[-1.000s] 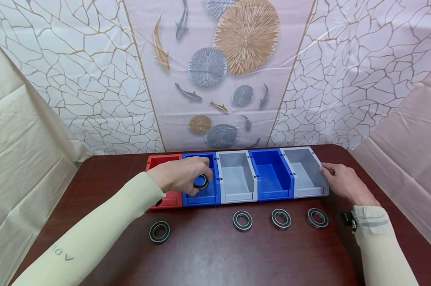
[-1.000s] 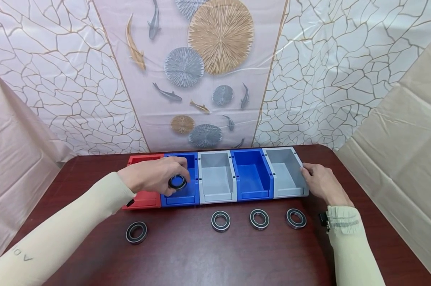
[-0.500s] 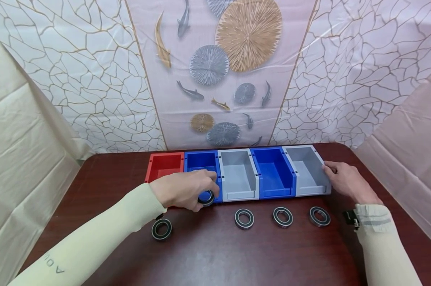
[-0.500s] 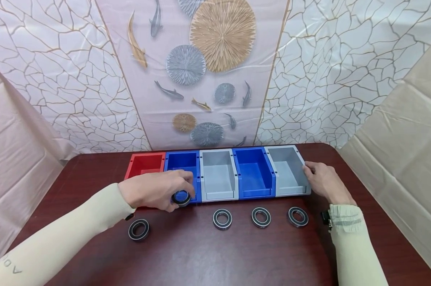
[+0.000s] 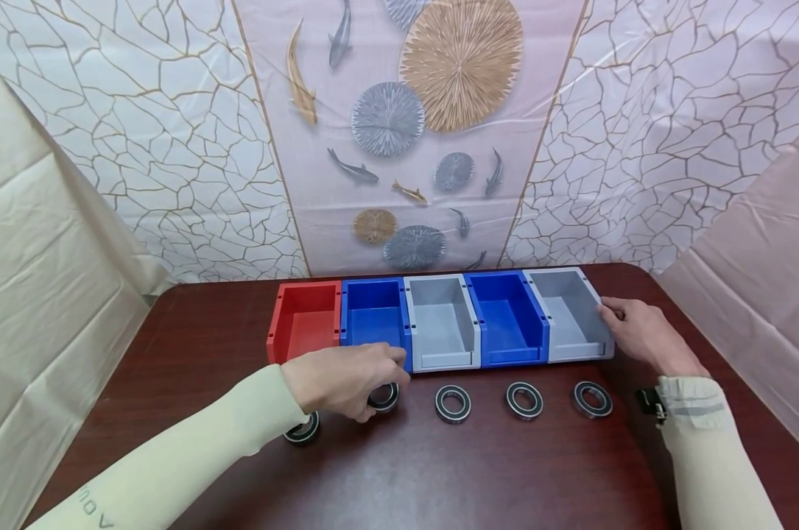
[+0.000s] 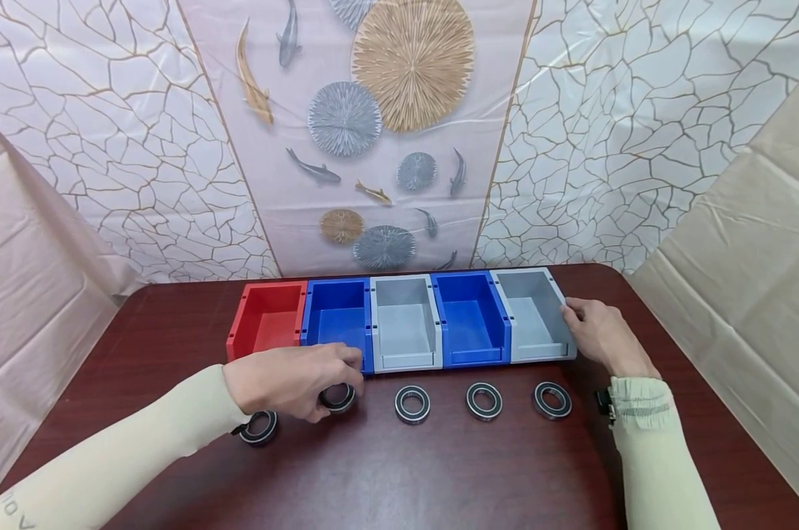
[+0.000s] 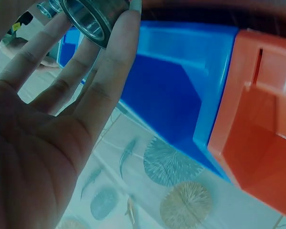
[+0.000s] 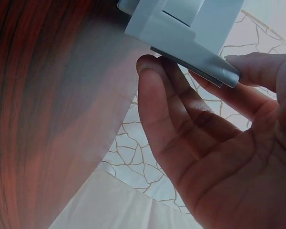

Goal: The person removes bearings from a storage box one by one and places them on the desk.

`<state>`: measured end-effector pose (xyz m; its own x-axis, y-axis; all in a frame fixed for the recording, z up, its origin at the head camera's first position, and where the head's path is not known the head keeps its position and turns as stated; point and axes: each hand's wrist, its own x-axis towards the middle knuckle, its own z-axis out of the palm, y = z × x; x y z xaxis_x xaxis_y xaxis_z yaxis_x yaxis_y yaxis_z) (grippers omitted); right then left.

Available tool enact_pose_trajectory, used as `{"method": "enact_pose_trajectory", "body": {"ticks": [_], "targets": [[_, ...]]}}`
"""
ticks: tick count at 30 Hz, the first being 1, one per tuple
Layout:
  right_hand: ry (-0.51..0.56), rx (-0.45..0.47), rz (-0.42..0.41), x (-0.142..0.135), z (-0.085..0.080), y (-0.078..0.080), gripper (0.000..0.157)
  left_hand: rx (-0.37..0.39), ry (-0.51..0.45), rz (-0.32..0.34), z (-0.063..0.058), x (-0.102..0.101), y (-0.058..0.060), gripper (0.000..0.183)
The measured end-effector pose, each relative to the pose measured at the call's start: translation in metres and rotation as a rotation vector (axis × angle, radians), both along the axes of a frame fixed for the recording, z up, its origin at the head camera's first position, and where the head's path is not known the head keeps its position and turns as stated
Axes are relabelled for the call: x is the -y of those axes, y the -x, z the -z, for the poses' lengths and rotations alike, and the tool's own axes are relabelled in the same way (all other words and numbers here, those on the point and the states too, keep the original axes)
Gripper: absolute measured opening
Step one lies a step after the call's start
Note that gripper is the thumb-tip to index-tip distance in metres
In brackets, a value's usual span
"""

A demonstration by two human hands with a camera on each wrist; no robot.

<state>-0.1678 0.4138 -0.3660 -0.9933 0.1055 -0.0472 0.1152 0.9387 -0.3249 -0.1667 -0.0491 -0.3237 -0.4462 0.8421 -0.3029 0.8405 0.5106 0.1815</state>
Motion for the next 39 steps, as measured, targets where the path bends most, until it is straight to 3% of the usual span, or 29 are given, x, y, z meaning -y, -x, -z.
{"method": "enact_pose_trajectory", "body": {"ticks": [7, 23, 39], "targets": [[-0.001, -0.007, 0.000, 0.000, 0.001, 0.000, 0.059, -0.005, -0.012, 0.030, 0.011, 0.002, -0.005, 0.051], [0.003, -0.028, -0.010, 0.001, 0.000, 0.001, 0.056, 0.031, -0.040, 0.013, 0.037, 0.004, -0.008, 0.042], [0.001, -0.018, -0.003, 0.001, 0.000, 0.000, 0.057, 0.011, -0.071, 0.022, 0.043, 0.005, -0.010, 0.043]]}}
